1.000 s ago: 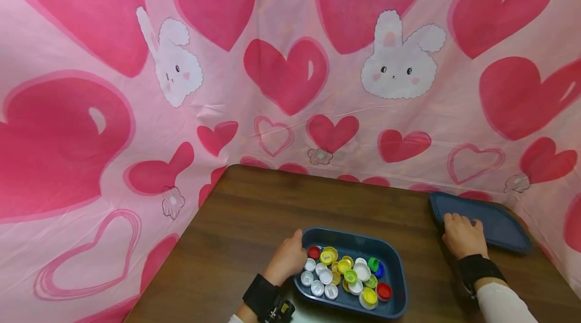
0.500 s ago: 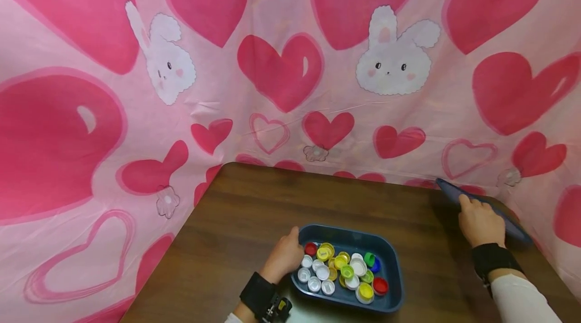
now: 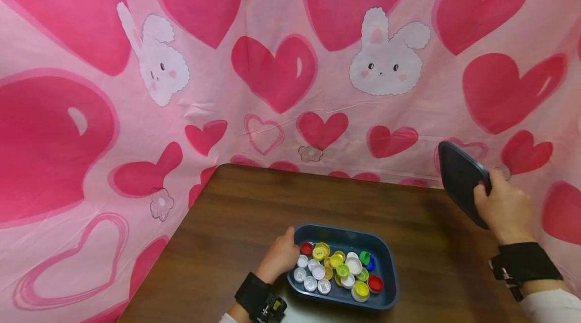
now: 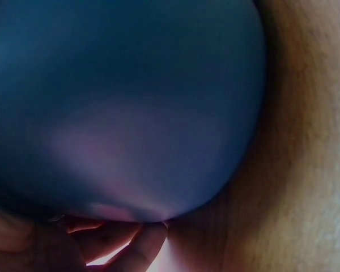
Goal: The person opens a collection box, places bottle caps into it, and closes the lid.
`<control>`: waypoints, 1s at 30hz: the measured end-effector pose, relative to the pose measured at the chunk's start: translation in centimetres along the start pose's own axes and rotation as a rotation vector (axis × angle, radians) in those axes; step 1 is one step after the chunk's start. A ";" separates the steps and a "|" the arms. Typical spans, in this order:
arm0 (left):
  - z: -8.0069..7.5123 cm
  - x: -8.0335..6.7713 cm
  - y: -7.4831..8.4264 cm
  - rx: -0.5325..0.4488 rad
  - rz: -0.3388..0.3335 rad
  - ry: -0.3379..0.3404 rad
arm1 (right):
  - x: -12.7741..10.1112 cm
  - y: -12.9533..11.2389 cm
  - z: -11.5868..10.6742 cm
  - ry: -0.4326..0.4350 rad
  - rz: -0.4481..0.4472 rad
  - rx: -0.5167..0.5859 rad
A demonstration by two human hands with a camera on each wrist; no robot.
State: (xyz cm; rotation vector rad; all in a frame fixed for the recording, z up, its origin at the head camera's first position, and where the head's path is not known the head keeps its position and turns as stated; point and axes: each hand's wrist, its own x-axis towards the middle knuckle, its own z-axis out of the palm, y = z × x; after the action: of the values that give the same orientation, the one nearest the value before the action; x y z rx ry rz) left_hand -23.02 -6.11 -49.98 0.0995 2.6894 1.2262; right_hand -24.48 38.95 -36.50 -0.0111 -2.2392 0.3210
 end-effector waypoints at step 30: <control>-3.3 0.2 2.4 -0.059 0.263 0.110 | -5.7 -12.9 -1.9 -0.272 0.754 1.422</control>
State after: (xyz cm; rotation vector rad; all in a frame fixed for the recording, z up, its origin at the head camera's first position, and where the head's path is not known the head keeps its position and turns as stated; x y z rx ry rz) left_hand -23.93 -6.98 -46.05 0.4008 2.7993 1.4220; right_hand -18.10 26.27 -36.69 -0.0539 -1.6805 2.3082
